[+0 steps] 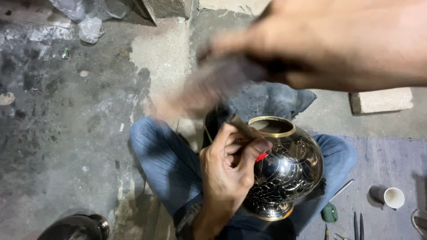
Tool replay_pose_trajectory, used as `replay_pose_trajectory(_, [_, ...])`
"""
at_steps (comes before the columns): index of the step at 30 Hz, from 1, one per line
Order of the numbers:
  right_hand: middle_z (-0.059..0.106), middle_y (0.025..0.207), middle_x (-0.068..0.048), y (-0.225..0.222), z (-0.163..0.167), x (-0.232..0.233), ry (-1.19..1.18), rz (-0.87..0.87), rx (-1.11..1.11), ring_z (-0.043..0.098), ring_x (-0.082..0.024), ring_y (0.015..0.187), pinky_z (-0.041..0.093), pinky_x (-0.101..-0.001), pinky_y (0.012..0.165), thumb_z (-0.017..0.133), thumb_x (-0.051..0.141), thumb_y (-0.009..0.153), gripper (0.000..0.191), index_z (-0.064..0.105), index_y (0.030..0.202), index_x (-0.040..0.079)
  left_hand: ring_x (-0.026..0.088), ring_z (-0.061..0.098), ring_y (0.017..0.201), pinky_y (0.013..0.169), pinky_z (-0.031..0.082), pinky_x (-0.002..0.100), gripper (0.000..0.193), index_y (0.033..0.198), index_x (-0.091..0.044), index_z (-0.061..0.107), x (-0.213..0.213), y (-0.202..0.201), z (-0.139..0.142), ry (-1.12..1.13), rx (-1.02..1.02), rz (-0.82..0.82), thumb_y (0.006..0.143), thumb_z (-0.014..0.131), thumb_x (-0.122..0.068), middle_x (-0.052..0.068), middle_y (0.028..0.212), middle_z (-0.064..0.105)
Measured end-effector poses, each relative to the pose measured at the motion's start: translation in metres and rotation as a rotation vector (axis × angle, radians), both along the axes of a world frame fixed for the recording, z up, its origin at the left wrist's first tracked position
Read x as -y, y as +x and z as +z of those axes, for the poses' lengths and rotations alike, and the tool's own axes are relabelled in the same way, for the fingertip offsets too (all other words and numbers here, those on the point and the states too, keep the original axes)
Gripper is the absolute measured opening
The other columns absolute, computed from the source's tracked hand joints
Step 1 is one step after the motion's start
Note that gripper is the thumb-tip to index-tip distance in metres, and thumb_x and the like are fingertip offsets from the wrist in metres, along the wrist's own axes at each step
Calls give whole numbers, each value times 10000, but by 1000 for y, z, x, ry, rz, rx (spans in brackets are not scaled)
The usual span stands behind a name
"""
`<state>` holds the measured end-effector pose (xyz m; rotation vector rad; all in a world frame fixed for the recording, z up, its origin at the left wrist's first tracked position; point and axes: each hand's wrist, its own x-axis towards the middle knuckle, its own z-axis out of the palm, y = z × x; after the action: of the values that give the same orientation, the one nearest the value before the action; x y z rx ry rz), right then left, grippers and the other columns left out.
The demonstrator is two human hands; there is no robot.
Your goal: The person sits on the floor and uses a chisel and wooden mallet to engrave a decorative pattern on a metal vase. They repeatedly tap the chisel to create fine lines on the vase's surface.
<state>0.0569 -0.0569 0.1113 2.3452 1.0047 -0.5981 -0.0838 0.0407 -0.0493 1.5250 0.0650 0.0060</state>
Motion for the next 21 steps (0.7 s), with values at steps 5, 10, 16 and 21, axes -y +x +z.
replay_pose_trajectory(5, [695, 772, 17, 23, -34, 51, -2, -143, -37, 678, -106, 637, 566, -292, 590, 607, 293, 1000, 574, 426, 1524, 442, 176, 804, 858, 763, 692, 279, 119, 994, 23, 613, -3, 16, 1, -36, 18, -129, 969, 665, -81, 150, 920, 780])
replay_pose_trajectory(10, [715, 793, 18, 38, -46, 73, 306, -50, -183, 620, -94, 609, 512, -278, 558, 682, 185, 845, 624, 592, 1454, 286, 203, 810, 850, 754, 691, 291, 142, 984, 23, 618, -4, 20, 4, -16, -39, -166, 960, 676, -104, 162, 906, 784])
replay_pose_trajectory(16, [741, 930, 33, 43, -52, 69, 297, -71, -142, 639, -97, 657, 547, -277, 571, 695, 161, 900, 609, 609, 1476, 339, 189, 802, 897, 785, 688, 288, 141, 1009, 43, 609, -3, 8, 8, -27, -14, -85, 956, 678, -68, 169, 945, 777])
replay_pose_trajectory(21, [727, 1021, -73, 39, -66, 88, 549, -256, -21, 656, -210, 740, 566, -365, 657, 727, 203, 912, 696, 469, 1559, 204, 180, 798, 888, 769, 673, 268, 128, 1019, 46, 611, -3, 6, 13, -37, -24, -94, 957, 681, -41, 162, 929, 785])
